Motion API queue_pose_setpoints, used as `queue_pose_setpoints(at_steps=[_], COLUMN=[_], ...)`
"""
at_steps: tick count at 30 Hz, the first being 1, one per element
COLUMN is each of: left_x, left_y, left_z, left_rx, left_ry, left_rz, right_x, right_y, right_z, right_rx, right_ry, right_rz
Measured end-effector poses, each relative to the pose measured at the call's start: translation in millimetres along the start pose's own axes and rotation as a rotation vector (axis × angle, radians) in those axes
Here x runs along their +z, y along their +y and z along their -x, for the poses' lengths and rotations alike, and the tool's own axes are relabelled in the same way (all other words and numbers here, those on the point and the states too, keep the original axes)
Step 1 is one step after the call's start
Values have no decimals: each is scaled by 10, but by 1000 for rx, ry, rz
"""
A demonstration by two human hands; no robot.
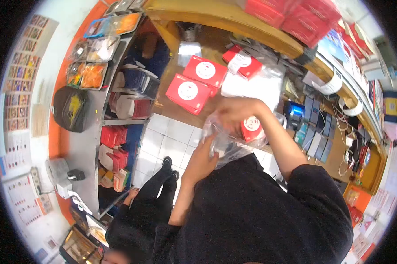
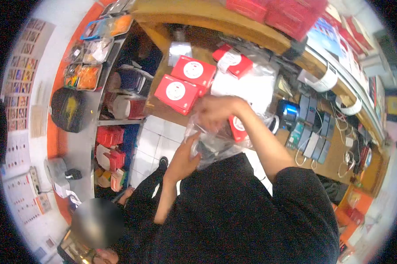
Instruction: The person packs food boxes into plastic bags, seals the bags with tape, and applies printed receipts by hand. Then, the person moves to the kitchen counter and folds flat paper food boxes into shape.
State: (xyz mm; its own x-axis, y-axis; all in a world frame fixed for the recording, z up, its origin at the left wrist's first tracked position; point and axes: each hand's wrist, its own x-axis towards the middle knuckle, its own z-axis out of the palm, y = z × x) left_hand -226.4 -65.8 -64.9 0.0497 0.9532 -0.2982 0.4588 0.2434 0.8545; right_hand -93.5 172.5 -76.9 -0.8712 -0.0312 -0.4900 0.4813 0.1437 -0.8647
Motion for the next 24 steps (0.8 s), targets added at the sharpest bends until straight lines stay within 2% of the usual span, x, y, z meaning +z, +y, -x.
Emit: queue_pose_setpoints(at_steps=[2, 4, 6, 8, 10, 13, 16, 17, 20, 22, 23, 24], left_x=[-37, -12, 2, 2, 22, 23, 1, 3, 2, -29, -8, -5], left_y=[-59, -101, -141, -217, -303, -303, -282, -286, -273, -143, -202, -166], left_z=[28, 114, 87, 91, 107, 55, -19, -62, -142, -238, -284, -345], left_rx=[-5, -25, -6, 7, 24, 32, 80, 98, 117, 93, 273, 248], left_ry=[14, 25, 17, 0, -27, -85, -140, -140, -153, -169, -102, -89], left_rz=[34, 42, 11, 10, 0, -43, -88, -106, -123, -82, -90, -94], right_x=[-160, -167, 88, 133, 172, 184, 171, 121, -18, -24, 45, 110], right_y=[-181, 156, 574, 281, 108, 140, 193, 221, -62, -142, -223, -295], right_z=[-673, -1626, -2219, -2178, -2051, -1841, -1622, -1556, -617, 169, 554, 878], right_rx=[17, 100, -65, 135, 199, 100, 66, 94, -10, -182, -145, -115], right_ry=[633, 698, 1049, 941, 878, 862, 936, 950, 989, 969, 908, 831], right_rz=[466, 641, 857, 734, 773, 731, 606, 471, 196, 132, 55, -24])
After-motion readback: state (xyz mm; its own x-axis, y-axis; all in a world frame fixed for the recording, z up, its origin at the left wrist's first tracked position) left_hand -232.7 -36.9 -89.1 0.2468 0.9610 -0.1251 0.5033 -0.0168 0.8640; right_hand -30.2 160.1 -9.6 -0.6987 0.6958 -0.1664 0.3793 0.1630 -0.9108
